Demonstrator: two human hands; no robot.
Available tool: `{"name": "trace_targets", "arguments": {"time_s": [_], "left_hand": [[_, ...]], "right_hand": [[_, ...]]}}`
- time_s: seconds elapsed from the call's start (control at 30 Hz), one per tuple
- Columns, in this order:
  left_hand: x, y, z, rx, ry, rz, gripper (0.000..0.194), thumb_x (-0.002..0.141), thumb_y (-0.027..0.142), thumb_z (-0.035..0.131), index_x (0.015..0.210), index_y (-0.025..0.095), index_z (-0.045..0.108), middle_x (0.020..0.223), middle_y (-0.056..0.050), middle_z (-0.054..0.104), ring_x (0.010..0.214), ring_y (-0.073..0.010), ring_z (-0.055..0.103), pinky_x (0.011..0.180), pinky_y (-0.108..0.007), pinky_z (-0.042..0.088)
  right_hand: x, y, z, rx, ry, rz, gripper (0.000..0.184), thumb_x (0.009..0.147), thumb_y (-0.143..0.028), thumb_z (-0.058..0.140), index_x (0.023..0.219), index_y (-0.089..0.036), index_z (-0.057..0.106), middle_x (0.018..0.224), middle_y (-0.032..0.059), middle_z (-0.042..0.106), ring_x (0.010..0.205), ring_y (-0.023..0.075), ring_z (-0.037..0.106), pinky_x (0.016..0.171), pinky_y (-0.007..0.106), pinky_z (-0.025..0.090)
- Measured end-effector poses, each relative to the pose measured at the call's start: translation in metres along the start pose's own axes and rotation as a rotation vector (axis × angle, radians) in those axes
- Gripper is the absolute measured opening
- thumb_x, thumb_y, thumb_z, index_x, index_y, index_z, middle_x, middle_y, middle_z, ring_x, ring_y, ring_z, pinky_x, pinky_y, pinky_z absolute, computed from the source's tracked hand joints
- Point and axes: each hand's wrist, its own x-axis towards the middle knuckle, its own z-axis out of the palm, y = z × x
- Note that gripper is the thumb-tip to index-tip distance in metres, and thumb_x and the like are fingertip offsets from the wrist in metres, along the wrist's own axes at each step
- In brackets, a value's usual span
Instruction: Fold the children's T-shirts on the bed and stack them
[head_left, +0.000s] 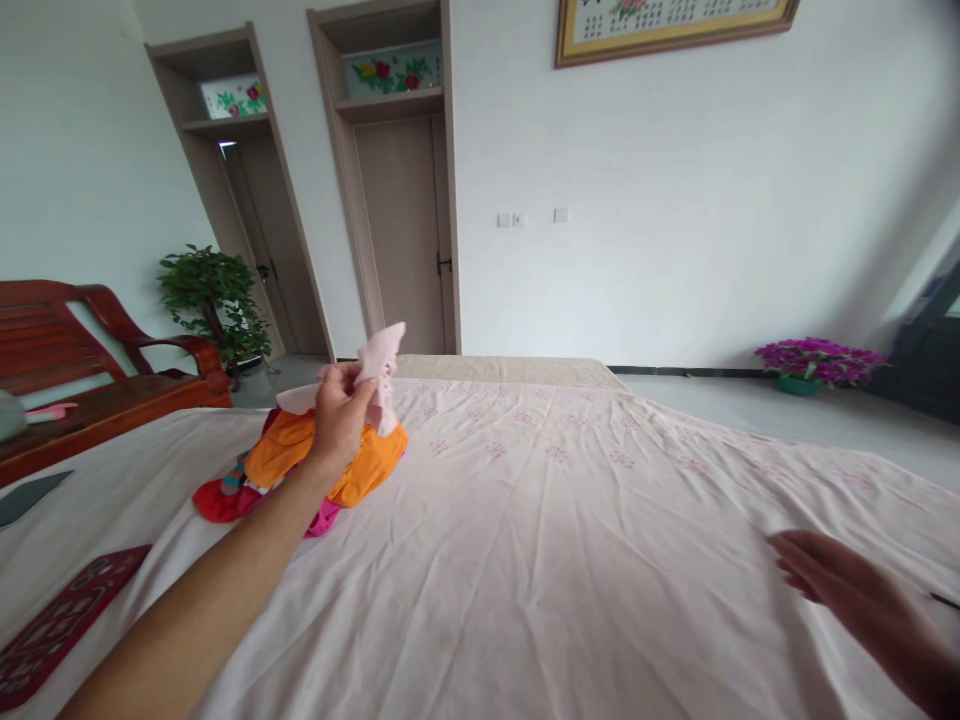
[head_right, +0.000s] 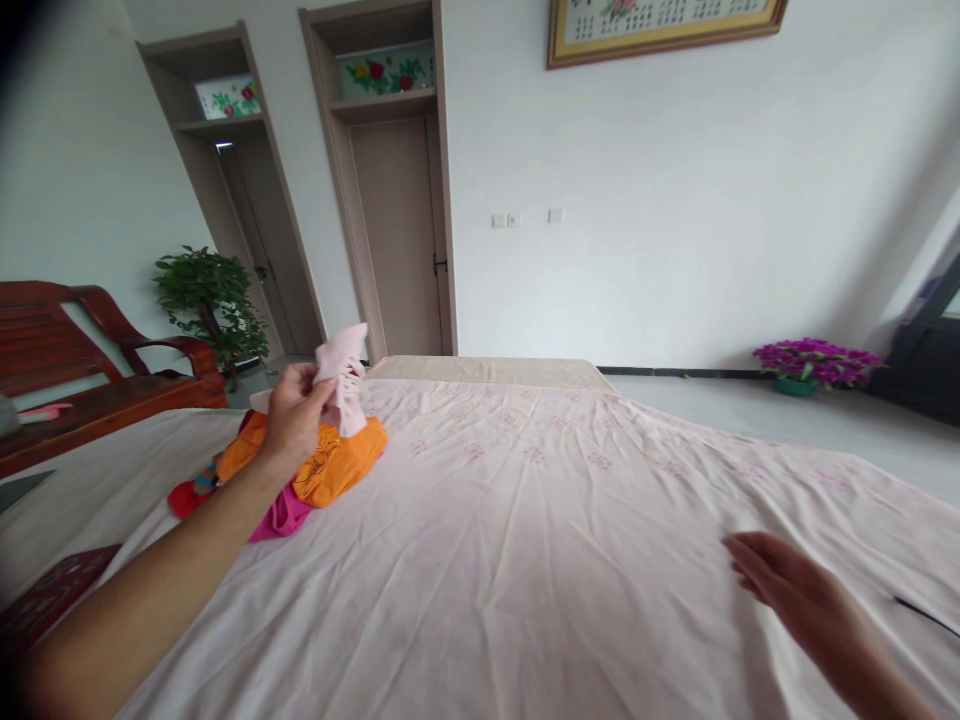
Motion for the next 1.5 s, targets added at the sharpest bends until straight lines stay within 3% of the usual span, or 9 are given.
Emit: {"name": "trace_targets", "arguments": {"time_s": [0.17,0.23,0.37,0.5,0.77,0.97,1.13,1.33,1.5], "left_hand": [[-0.107,0.061,0.045,-0.394,-1.084,-0.039,0.036,0.074,0.026,0.074,0.109,0.021,0.066,0.110,-0.009,0.065,0.101,-0.0263,0.062,0.090,-0.038,0.049],[-0.135,0.062,0.044,-0.358,-1.264,-0.039,0.033,0.075,0.023,0.072,0.108,0.023,0.071,0.113,-0.009,0.067,0.105,-0.0282,0.061,0.096,-0.040,0.046],[-0.140,0.014,0.029,-0.193,-0.951,-0.117,0.026,0.075,0.026,0.069,0.101,0.027,0.075,0.110,-0.008,0.069,0.108,-0.0288,0.060,0.100,-0.039,0.043],[-0.114,-0.055,0.013,0.111,-0.726,-0.216,0.025,0.072,0.033,0.069,0.095,0.023,0.075,0.106,-0.008,0.071,0.108,-0.0289,0.062,0.100,-0.038,0.044],[-0.133,-0.116,0.039,0.370,-0.790,-0.148,0.043,0.061,0.037,0.078,0.101,0.022,0.070,0.122,-0.012,0.066,0.116,-0.0304,0.058,0.100,-0.036,0.041],[-0.130,-0.109,0.048,0.356,-0.592,-0.206,0.021,0.082,0.036,0.052,0.092,0.021,0.062,0.092,-0.005,0.070,0.089,-0.0208,0.064,0.081,-0.029,0.047],[-0.102,-0.112,0.014,0.082,-0.217,-0.295,0.033,0.078,0.043,0.055,0.100,0.018,0.060,0.087,-0.002,0.067,0.080,-0.0185,0.063,0.070,-0.026,0.050],[-0.107,-0.154,-0.033,0.319,-0.500,-0.365,0.027,0.070,0.027,0.047,0.090,0.020,0.063,0.087,-0.003,0.070,0.087,-0.0227,0.066,0.080,-0.031,0.051],[-0.116,-0.170,-0.048,0.463,-0.688,-0.274,0.030,0.064,0.024,0.050,0.089,0.023,0.066,0.097,-0.002,0.072,0.100,-0.0242,0.064,0.093,-0.033,0.047]], "right_hand": [[-0.009,-0.068,0.090,0.346,-0.346,0.133,0.058,0.079,-0.069,0.054,0.111,-0.023,0.067,0.110,0.0162,0.070,0.097,0.0320,0.068,0.082,0.043,0.057],[-0.020,-0.085,0.117,0.348,-0.475,0.199,0.065,0.081,-0.071,0.046,0.120,-0.022,0.063,0.116,0.0151,0.068,0.102,0.0318,0.067,0.082,0.043,0.057],[-0.036,-0.089,0.144,0.204,-0.598,0.176,0.063,0.085,-0.066,0.042,0.125,-0.021,0.061,0.127,0.0116,0.064,0.116,0.0286,0.061,0.093,0.038,0.051],[-0.037,-0.072,0.146,-0.155,-0.470,0.034,0.070,0.079,-0.058,0.057,0.136,-0.018,0.052,0.136,0.0135,0.057,0.123,0.0307,0.055,0.101,0.038,0.043],[-0.033,-0.064,0.148,-0.591,-0.454,-0.084,0.029,0.088,-0.043,0.047,0.086,-0.021,0.067,0.091,0.0090,0.071,0.089,0.0271,0.066,0.073,0.032,0.043],[-0.023,-0.110,0.118,0.199,-0.272,-0.073,0.036,0.091,-0.044,0.048,0.111,-0.020,0.064,0.094,0.0055,0.071,0.088,0.0233,0.064,0.073,0.029,0.048],[-0.043,-0.141,0.090,0.461,-0.594,-0.166,0.047,0.089,-0.050,0.057,0.125,-0.020,0.061,0.105,0.0059,0.070,0.094,0.0241,0.063,0.078,0.032,0.050],[-0.071,-0.094,0.098,-0.242,-0.731,-0.435,0.056,0.070,-0.027,0.074,0.125,-0.028,0.065,0.124,0.0063,0.065,0.115,0.0300,0.055,0.100,0.041,0.041],[-0.077,-0.079,0.110,-0.397,-0.667,-0.436,0.033,0.076,-0.014,0.056,0.101,-0.027,0.073,0.100,0.0029,0.070,0.095,0.0204,0.061,0.083,0.029,0.045]]}}
